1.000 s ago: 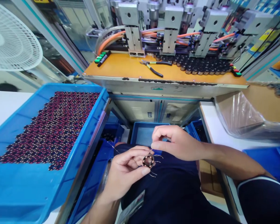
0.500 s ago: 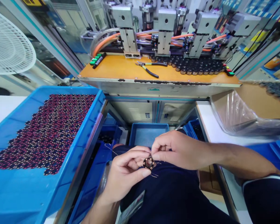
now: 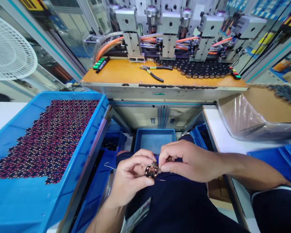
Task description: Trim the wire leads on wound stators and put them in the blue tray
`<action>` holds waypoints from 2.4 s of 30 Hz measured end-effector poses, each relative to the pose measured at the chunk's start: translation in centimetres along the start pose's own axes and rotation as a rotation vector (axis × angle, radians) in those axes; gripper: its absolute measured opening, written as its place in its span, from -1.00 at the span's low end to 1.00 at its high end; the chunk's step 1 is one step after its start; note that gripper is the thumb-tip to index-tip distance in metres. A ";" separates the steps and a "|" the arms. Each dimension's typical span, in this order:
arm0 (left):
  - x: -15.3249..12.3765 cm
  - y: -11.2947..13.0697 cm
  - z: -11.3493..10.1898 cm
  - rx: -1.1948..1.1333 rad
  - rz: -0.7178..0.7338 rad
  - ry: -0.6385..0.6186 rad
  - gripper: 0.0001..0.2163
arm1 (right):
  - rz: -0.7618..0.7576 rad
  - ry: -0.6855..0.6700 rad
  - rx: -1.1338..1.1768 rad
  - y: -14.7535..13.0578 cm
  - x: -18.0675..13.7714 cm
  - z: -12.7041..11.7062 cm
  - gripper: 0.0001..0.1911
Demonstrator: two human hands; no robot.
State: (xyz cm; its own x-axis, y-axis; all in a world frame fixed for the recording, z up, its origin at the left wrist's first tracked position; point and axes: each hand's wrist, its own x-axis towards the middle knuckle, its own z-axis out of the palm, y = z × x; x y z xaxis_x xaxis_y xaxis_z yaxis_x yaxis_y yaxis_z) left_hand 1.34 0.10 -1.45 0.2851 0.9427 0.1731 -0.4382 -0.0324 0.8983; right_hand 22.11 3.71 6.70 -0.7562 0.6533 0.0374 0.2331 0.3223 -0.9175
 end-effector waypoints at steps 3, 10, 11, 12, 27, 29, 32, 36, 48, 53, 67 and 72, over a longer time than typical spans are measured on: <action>0.0 0.0 0.1 0.008 0.002 0.028 -0.64 | -0.002 0.010 0.003 0.0 0.1 0.2 -0.87; -0.1 0.4 0.4 0.014 0.001 0.014 -0.70 | 0.037 -0.123 -0.006 -0.3 -0.4 -0.5 -0.89; -0.1 0.4 0.5 -0.005 -0.003 0.009 -0.71 | 0.003 -0.162 -0.033 -0.2 -0.6 -0.8 -0.90; 0.0 0.4 0.5 -0.030 -0.012 0.004 -0.71 | -0.044 -0.167 -0.089 -0.1 -0.7 -1.1 -0.90; 0.2 0.3 1.3 -0.301 -0.269 -0.051 -0.65 | -0.777 0.195 -0.587 1.7 1.2 -0.2 -0.82; 0.4 0.4 1.3 -0.299 -0.241 -0.066 -0.67 | -0.774 0.198 -0.578 1.8 1.2 -0.2 -0.81; 0.6 0.4 1.2 -0.266 -0.203 -0.077 -0.70 | -0.775 0.231 -0.546 2.3 1.2 0.3 -0.87; 0.6 0.2 0.9 -0.162 -0.101 -0.041 -0.70 | -0.748 0.384 -0.446 3.0 0.8 1.6 -0.88; 0.2 1.1 0.4 0.090 -0.109 -0.058 -0.59 | -0.641 0.585 -0.392 3.9 0.1 3.9 -0.87; -0.6 1.2 0.3 0.115 -0.103 -0.041 -0.86 | -0.610 0.593 -0.402 4.0 0.0 4.2 -0.90; -0.6 0.0 0.6 -0.217 0.238 -0.056 -0.69 | -0.563 0.463 -0.461 2.0 -0.4 3.0 -0.91; -0.3 0.0 0.4 -0.273 0.029 -0.099 -0.63 | -0.598 0.404 -0.626 1.0 -0.4 3.0 -0.87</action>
State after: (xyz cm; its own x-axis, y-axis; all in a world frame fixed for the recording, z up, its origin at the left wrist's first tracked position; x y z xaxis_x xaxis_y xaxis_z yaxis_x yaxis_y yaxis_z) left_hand 1.56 -0.33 -1.41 0.3449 0.9054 0.2474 -0.6565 0.0444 0.7530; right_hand 20.82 1.68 4.53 -0.6147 0.4108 0.6733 0.2495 0.9111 -0.3282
